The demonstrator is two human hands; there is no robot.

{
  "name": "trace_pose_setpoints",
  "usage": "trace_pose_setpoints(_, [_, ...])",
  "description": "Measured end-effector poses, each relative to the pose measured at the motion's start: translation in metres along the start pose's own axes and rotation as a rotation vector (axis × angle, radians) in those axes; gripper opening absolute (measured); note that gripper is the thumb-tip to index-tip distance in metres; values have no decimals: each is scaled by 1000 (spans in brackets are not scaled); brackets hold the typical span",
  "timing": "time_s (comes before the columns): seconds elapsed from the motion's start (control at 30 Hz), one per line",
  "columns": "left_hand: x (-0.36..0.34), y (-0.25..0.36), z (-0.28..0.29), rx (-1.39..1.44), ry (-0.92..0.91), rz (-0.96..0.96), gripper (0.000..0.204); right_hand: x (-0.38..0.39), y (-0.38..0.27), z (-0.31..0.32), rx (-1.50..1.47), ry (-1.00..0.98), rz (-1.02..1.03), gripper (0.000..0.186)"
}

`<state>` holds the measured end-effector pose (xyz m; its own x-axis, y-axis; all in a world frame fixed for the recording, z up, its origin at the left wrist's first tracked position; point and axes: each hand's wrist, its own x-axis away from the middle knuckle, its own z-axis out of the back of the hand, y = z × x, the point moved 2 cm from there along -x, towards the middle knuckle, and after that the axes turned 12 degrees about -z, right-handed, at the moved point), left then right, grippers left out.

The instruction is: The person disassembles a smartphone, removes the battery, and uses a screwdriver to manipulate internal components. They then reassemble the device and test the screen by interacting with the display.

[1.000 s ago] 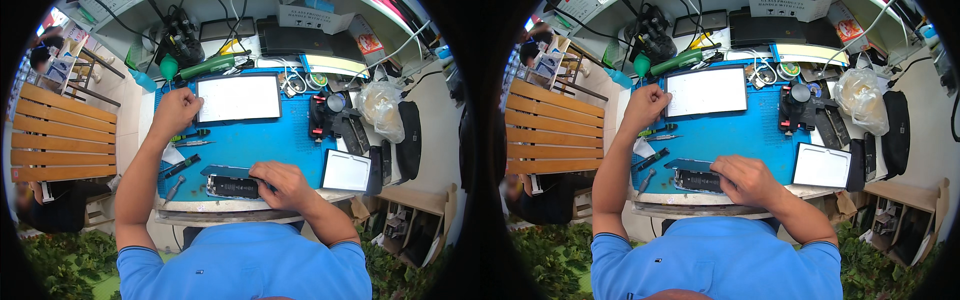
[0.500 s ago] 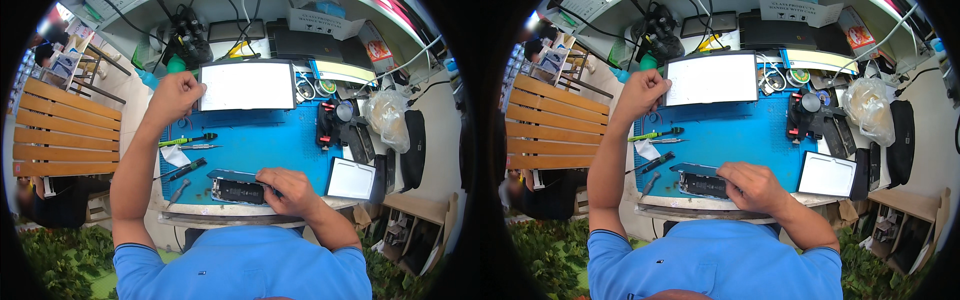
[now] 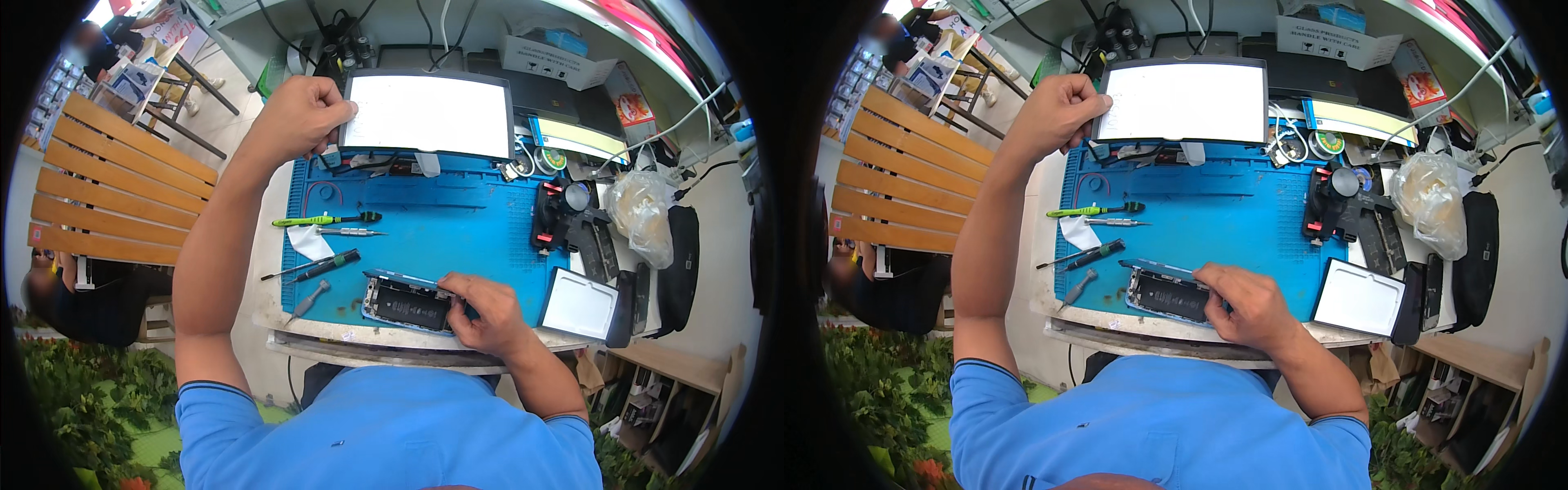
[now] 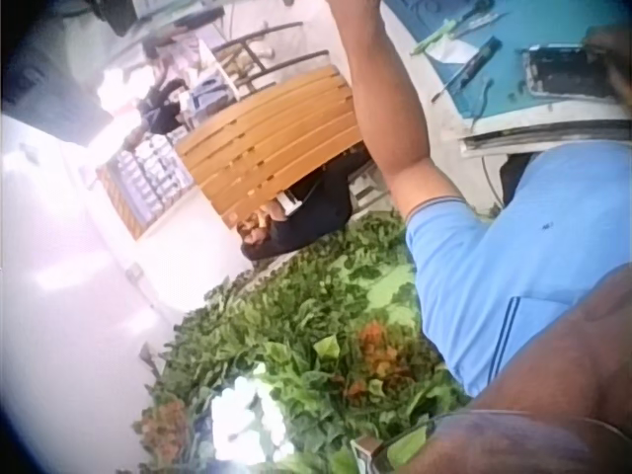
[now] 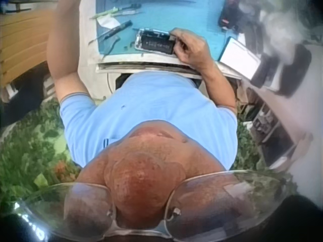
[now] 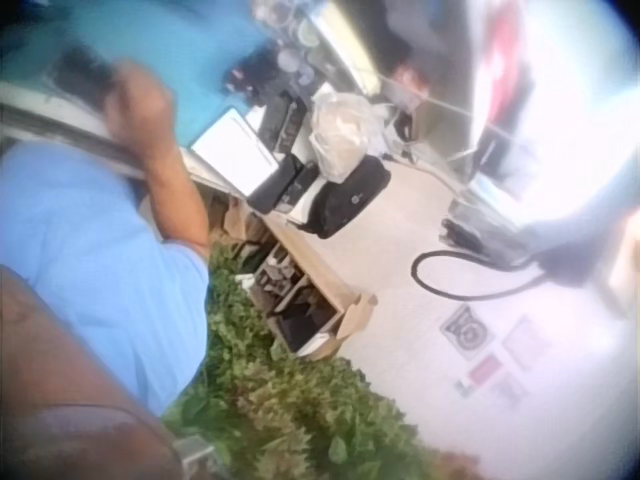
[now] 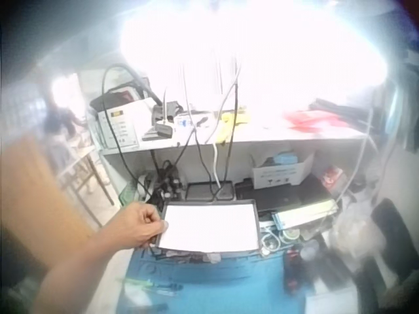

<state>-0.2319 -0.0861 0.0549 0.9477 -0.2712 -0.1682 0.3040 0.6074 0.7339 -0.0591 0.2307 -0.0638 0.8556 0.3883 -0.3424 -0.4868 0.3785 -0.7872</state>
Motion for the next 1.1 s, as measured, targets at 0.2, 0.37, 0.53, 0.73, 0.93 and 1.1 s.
trace_pose_setpoints(0.2, [6, -7, -5, -71, 18, 5, 32, 0, -1, -1, -11, 0, -11, 45])
trace_pose_setpoints(0.37, [11, -16, -18, -69, 0, 45, 31, 0, -1, 0, 4, 6, 4, 46])
trace_pose_setpoints(0.53, [22, -32, -41, -70, -38, 67, 33, -2, -5, 1, 9, -4, 15, 47])
trace_pose_setpoints(0.73, [41, -30, -67, -40, 18, 108, 34, -4, -1, 2, 13, 3, 32, 43])
trace_pose_setpoints(0.93, [53, -35, -80, -18, 1, 105, 31, -1, 1, 0, -3, 5, 25, 43])
trace_pose_setpoints(1.1, [61, -33, -90, -52, -2, 45, 33, -2, 1, 4, -14, -23, 6, 45])
